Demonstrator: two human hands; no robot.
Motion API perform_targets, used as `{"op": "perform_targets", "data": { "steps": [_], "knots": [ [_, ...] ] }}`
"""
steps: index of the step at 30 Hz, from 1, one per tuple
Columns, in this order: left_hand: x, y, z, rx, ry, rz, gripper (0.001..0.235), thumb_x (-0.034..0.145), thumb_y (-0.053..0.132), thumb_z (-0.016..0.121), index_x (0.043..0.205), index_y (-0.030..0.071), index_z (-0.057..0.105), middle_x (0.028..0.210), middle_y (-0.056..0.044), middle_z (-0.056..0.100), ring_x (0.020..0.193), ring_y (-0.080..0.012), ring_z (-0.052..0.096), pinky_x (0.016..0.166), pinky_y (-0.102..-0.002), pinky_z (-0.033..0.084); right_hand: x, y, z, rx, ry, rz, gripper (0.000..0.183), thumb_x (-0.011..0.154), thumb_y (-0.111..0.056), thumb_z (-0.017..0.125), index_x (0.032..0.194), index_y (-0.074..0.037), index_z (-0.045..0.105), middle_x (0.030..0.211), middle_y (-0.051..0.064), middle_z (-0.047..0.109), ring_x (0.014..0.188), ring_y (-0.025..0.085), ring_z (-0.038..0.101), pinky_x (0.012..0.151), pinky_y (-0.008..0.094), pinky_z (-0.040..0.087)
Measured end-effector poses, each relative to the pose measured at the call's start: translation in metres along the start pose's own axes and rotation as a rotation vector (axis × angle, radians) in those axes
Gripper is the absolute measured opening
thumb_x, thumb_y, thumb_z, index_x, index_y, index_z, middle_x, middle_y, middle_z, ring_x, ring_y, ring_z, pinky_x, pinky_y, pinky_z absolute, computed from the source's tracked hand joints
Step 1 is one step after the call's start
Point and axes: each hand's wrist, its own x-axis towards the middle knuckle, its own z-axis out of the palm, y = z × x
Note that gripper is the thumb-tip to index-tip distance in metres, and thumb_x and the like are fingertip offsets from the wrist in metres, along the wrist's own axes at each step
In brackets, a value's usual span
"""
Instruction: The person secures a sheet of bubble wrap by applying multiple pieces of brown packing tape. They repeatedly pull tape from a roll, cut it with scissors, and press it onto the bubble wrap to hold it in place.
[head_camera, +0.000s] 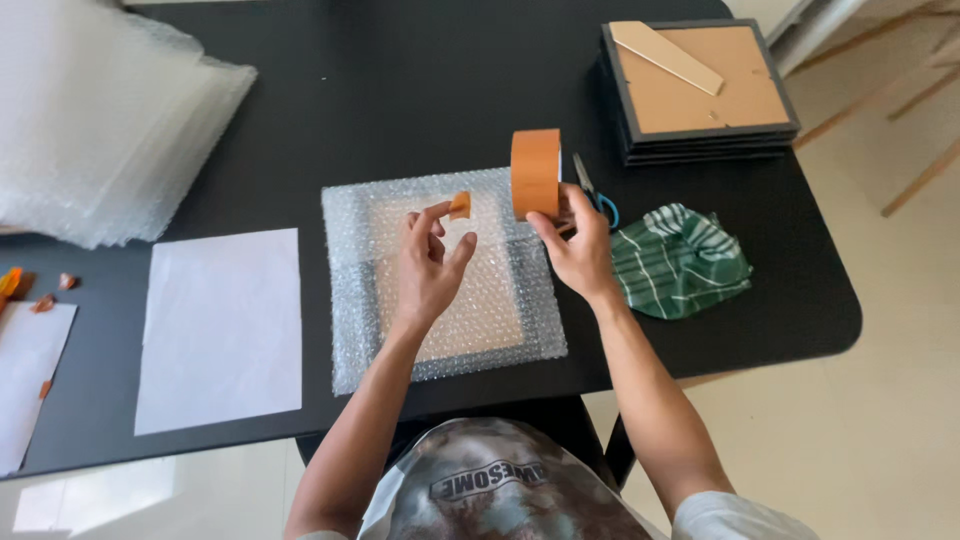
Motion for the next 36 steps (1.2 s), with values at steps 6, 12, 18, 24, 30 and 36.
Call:
{"op": "perform_targets", "data": {
  "steps": [6,12,18,24,30,36],
  "knots": [
    [-0.006,0.011,0.027,-0.308,-0.137,-0.198,0.044,0.082,0.002,0.074,0.125,0.009,0.069,0.109,-0.007,0.053,0.068,-0.0081,0.047,0.059,-0.023,0.045,-0.039,-0.006,-0.105,-1.081,-0.007,-0.089,0.033,0.088,-0.029,0.081,0.118,-0.018,0.073,0.094,0.001,0.069,0.094,0.026,0.070,0.075,0.044,0.053],
    [-0.009,-0.005,0.037,-0.304,-0.182,-0.233,0.046,0.080,-0.002,0.073,0.124,0.010,0.070,0.113,-0.006,0.060,0.066,-0.0074,0.050,0.056,-0.021,0.046,-0.081,0.058,-0.118,-1.320,-0.080,0.250,0.029,0.093,-0.031,0.071,0.120,-0.022,0.068,0.102,-0.003,0.068,0.104,0.025,0.062,0.088,0.048,0.047],
    [-0.017,-0.006,0.017,-0.178,-0.194,-0.248,0.037,0.080,0.009,0.079,0.117,0.013,0.073,0.107,-0.002,0.068,0.064,-0.0052,0.052,0.056,-0.018,0.039,-0.065,0.004,-0.101,-1.277,-0.133,0.371,0.062,0.088,-0.044,0.076,0.141,-0.017,0.060,0.130,0.009,0.065,0.121,0.036,0.055,0.097,0.057,0.041],
    [-0.034,-0.009,-0.004,-0.097,-0.231,-0.223,0.040,0.077,0.013,0.084,0.115,0.016,0.073,0.106,-0.002,0.070,0.065,-0.0076,0.054,0.056,-0.020,0.040,-0.030,-0.031,-0.028,-0.217,-0.244,-0.146,0.042,0.088,-0.029,0.081,0.124,-0.012,0.071,0.121,0.010,0.069,0.118,0.035,0.065,0.101,0.046,0.049],
    [-0.041,-0.008,-0.019,0.023,-0.270,-0.144,0.037,0.077,0.010,0.079,0.113,0.019,0.073,0.106,-0.004,0.070,0.065,-0.0125,0.061,0.057,-0.024,0.046,-0.006,-0.043,0.024,-0.149,-0.405,-0.188,0.037,0.086,-0.035,0.083,0.113,-0.012,0.072,0.116,0.006,0.068,0.118,0.031,0.065,0.104,0.045,0.048],
    [-0.029,-0.021,-0.036,0.085,-0.294,-0.228,0.035,0.080,0.014,0.076,0.114,0.023,0.075,0.102,0.000,0.073,0.065,-0.0106,0.063,0.059,-0.023,0.051,-0.005,-0.050,0.040,-0.294,-0.401,-0.274,0.010,0.089,-0.024,0.080,0.088,-0.021,0.071,0.107,-0.005,0.068,0.109,0.023,0.065,0.092,0.041,0.048]
  ]
}}
